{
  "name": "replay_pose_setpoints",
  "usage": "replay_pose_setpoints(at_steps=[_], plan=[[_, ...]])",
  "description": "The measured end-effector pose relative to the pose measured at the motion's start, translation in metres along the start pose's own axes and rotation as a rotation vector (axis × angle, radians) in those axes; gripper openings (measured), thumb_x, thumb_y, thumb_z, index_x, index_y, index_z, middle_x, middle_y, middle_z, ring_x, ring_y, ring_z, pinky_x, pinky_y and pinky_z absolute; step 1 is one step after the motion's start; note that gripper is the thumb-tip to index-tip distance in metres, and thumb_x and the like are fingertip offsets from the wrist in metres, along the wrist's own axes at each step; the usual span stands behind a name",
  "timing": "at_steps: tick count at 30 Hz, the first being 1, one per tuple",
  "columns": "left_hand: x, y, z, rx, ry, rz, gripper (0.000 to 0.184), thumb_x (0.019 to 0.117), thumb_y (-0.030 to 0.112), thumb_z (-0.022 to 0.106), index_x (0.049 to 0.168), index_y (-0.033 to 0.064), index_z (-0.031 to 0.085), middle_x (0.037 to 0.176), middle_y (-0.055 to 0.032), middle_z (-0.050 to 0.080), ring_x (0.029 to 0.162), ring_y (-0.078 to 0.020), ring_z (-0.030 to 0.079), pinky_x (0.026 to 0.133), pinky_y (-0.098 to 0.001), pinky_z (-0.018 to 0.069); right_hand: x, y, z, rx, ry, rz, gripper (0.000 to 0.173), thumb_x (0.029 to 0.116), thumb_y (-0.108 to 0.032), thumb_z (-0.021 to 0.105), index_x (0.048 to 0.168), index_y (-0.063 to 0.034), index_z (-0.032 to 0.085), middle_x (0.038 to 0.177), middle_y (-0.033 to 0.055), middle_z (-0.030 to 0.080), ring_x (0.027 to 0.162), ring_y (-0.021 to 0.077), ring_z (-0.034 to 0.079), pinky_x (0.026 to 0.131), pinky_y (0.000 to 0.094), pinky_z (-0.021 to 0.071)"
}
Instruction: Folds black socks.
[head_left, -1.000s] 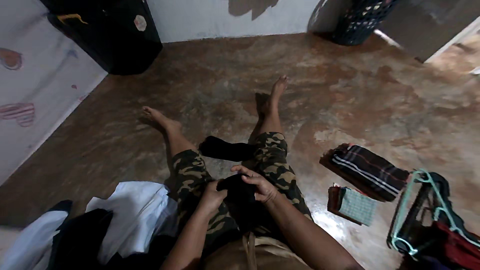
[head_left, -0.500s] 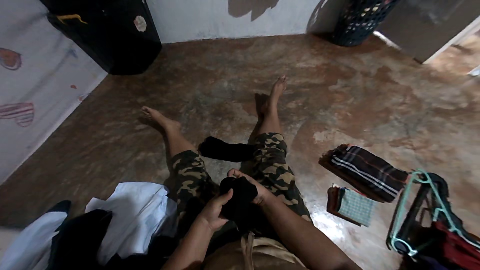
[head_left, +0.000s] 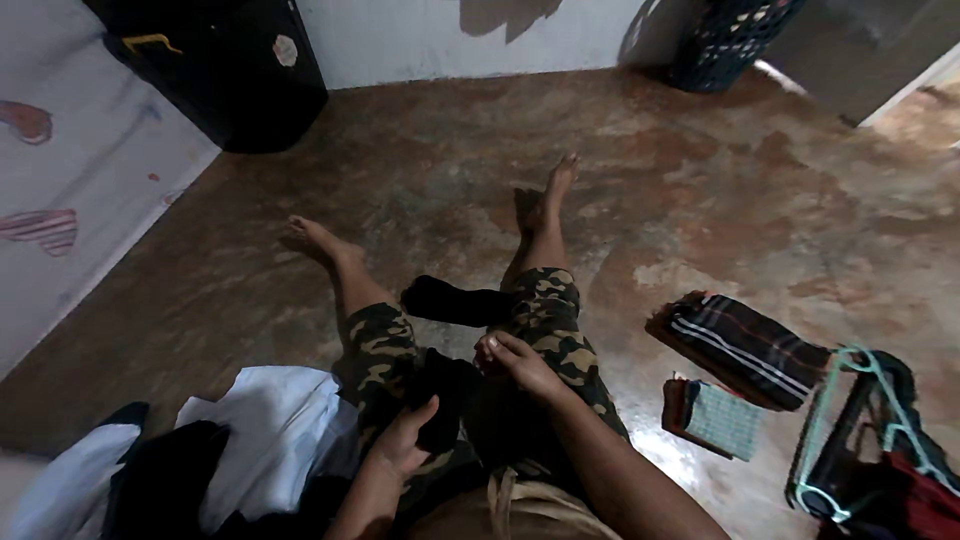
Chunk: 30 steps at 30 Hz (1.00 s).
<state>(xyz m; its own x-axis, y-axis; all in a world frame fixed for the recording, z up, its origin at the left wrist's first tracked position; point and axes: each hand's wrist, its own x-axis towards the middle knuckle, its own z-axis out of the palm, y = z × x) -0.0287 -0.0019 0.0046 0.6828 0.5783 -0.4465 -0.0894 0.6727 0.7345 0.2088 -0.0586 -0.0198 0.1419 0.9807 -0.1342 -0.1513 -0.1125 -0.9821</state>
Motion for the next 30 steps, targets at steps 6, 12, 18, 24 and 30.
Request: replay_pose_setpoints(at_steps=[6,12,18,24,30], plan=[[0.007,0.002,0.012,0.172,0.101,-0.001,0.034,0.1039,0.012,0.054,0.136,0.0023,0.051,0.114,-0.0113,0.071,0.102,-0.0192,0.071,0.092,-0.0384,0.06,0.0,0.011,0.016,-0.133,-0.112,-0.075,0.012,0.0978,-0.013,0.067,0.102,-0.0019,0.066,0.084,-0.0028,0.062,0.075,0.0018,0.058,0.072,0.0214,0.0516],[0.008,0.003,0.01,0.253,0.262,0.032,0.048,0.0942,0.002,0.068,0.138,-0.0003,0.048,0.115,-0.0131,0.068,0.101,-0.0196,0.07,0.089,-0.0375,0.0605,0.002,0.018,0.01,0.217,-0.025,-0.1,0.003,0.0986,-0.007,0.058,0.097,-0.0083,0.059,0.078,-0.0056,0.06,0.067,0.0056,0.059,0.067,0.0255,0.0544],[0.001,0.004,0.011,0.441,0.088,-0.046,0.053,0.0858,0.0,0.075,0.133,-0.0011,0.051,0.113,-0.0084,0.069,0.101,-0.0133,0.069,0.091,-0.0318,0.0591,0.003,0.017,0.021,0.226,0.031,-0.18,0.015,0.0953,0.0,0.06,0.107,-0.0077,0.054,0.083,-0.0051,0.063,0.066,0.0024,0.056,0.061,0.02,0.0477],[-0.006,-0.008,0.01,0.334,0.013,-0.006,0.043,0.0885,0.007,0.072,0.128,0.0014,0.055,0.106,-0.0041,0.072,0.096,-0.0112,0.071,0.089,-0.0307,0.0601,0.001,0.016,0.024,0.162,0.025,-0.212,0.01,0.0955,0.0,0.061,0.103,-0.0057,0.056,0.084,-0.0041,0.062,0.069,0.0027,0.058,0.064,0.0203,0.0504],[-0.009,0.003,0.006,0.284,0.021,-0.06,0.042,0.1056,0.032,0.05,0.137,0.0033,0.05,0.114,-0.006,0.072,0.105,-0.0145,0.07,0.093,-0.036,0.0598,0.0,0.012,0.017,0.228,0.022,-0.183,0.008,0.1022,-0.012,0.054,0.108,-0.0068,0.057,0.089,-0.0032,0.063,0.074,0.0046,0.061,0.069,0.023,0.0547]])
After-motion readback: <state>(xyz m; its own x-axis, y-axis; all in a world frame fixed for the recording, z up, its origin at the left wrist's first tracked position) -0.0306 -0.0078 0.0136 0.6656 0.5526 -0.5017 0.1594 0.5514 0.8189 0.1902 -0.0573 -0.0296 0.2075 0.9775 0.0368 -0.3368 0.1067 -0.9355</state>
